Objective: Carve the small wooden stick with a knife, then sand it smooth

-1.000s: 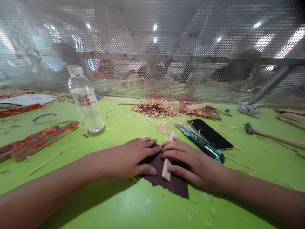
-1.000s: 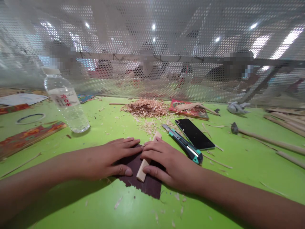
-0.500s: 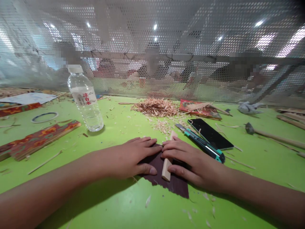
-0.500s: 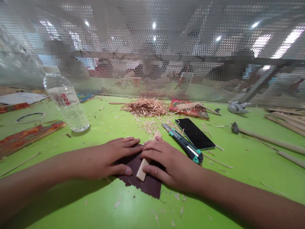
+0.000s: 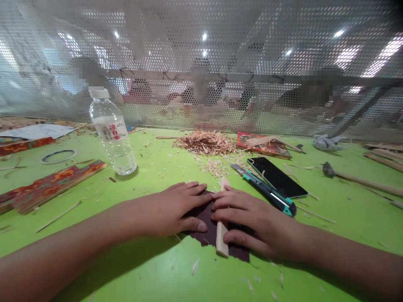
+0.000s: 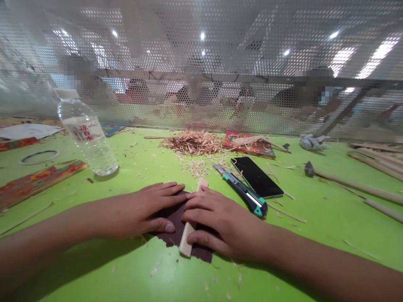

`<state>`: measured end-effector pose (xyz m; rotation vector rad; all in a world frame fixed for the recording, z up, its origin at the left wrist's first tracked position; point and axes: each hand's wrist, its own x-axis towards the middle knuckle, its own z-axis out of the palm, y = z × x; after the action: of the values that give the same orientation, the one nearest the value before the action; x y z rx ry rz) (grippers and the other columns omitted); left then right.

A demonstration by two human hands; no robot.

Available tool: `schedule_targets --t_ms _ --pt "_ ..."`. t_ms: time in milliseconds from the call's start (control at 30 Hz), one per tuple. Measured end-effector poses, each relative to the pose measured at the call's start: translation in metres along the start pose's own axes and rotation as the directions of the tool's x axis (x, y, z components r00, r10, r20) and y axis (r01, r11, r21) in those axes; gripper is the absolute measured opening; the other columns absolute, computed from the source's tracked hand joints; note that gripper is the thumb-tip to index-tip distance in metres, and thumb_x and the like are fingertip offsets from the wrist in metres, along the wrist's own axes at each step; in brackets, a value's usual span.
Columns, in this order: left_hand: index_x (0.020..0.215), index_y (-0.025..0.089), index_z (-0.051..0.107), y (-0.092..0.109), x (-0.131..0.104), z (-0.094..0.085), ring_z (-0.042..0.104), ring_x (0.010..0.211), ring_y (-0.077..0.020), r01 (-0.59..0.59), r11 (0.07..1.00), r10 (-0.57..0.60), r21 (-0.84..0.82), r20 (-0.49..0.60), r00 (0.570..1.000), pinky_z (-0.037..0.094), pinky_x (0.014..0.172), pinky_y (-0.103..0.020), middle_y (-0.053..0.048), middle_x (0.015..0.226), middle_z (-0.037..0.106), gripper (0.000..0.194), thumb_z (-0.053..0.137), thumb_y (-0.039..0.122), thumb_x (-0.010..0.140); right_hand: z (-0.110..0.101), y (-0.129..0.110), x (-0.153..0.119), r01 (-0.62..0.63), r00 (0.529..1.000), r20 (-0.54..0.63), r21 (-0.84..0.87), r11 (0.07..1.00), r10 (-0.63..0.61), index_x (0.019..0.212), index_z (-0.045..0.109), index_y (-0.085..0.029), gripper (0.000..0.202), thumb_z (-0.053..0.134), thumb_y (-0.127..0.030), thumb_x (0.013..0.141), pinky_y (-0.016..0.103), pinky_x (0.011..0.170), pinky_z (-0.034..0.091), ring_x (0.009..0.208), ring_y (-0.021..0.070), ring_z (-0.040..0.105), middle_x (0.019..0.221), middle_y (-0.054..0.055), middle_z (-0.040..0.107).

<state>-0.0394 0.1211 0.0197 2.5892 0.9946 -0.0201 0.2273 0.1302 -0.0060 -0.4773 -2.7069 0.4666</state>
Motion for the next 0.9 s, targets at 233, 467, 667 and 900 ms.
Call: schedule_targets --t_ms 233,467,667,900 --pt "0.163 0.018 0.030 0.002 0.001 -0.002 0.024 0.154 -0.0360 0.020 1.000 -0.019 -0.001 0.027 0.999 0.023 0.123 -0.050 -0.017 0.167 0.026 0.073 0.058 0.050 0.104 0.001 0.005 0.001 -0.091 0.992 -0.081 0.028 0.995 0.093 0.121 0.068 -0.019 0.027 0.058 -0.037 0.103 0.043 0.116 0.042 0.126 0.0247 0.058 0.129 0.014 0.065" --pt "0.163 0.018 0.030 0.000 0.001 -0.001 0.023 0.155 -0.0355 0.011 1.000 -0.011 -0.005 0.022 1.000 0.022 0.124 -0.050 -0.017 0.167 0.025 0.074 0.058 0.051 0.104 0.001 0.006 0.001 -0.088 0.993 -0.082 0.025 0.996 0.090 0.116 0.070 -0.021 0.023 0.059 -0.036 0.103 0.042 0.118 0.039 0.123 0.0234 0.060 0.125 0.011 0.066" --pt "0.163 0.019 0.030 -0.001 0.000 0.001 0.024 0.154 -0.0366 0.004 1.000 -0.004 -0.007 0.012 1.000 0.023 0.123 -0.051 -0.017 0.167 0.025 0.074 0.058 0.052 0.104 0.002 0.009 0.001 -0.064 0.993 -0.104 0.002 0.998 0.064 0.116 0.071 -0.020 0.025 0.059 -0.038 0.103 0.037 0.110 0.046 0.120 0.0225 0.061 0.123 0.012 0.067" --pt "0.164 0.020 0.029 0.000 0.001 -0.001 0.023 0.155 -0.0347 0.018 1.000 -0.018 0.002 0.022 1.000 0.023 0.123 -0.049 -0.016 0.168 0.025 0.074 0.056 0.054 0.104 0.003 0.013 -0.002 -0.115 0.986 -0.130 -0.042 0.992 0.109 0.116 0.072 -0.022 0.023 0.058 -0.036 0.103 0.036 0.106 0.049 0.122 0.0233 0.061 0.126 0.012 0.067"
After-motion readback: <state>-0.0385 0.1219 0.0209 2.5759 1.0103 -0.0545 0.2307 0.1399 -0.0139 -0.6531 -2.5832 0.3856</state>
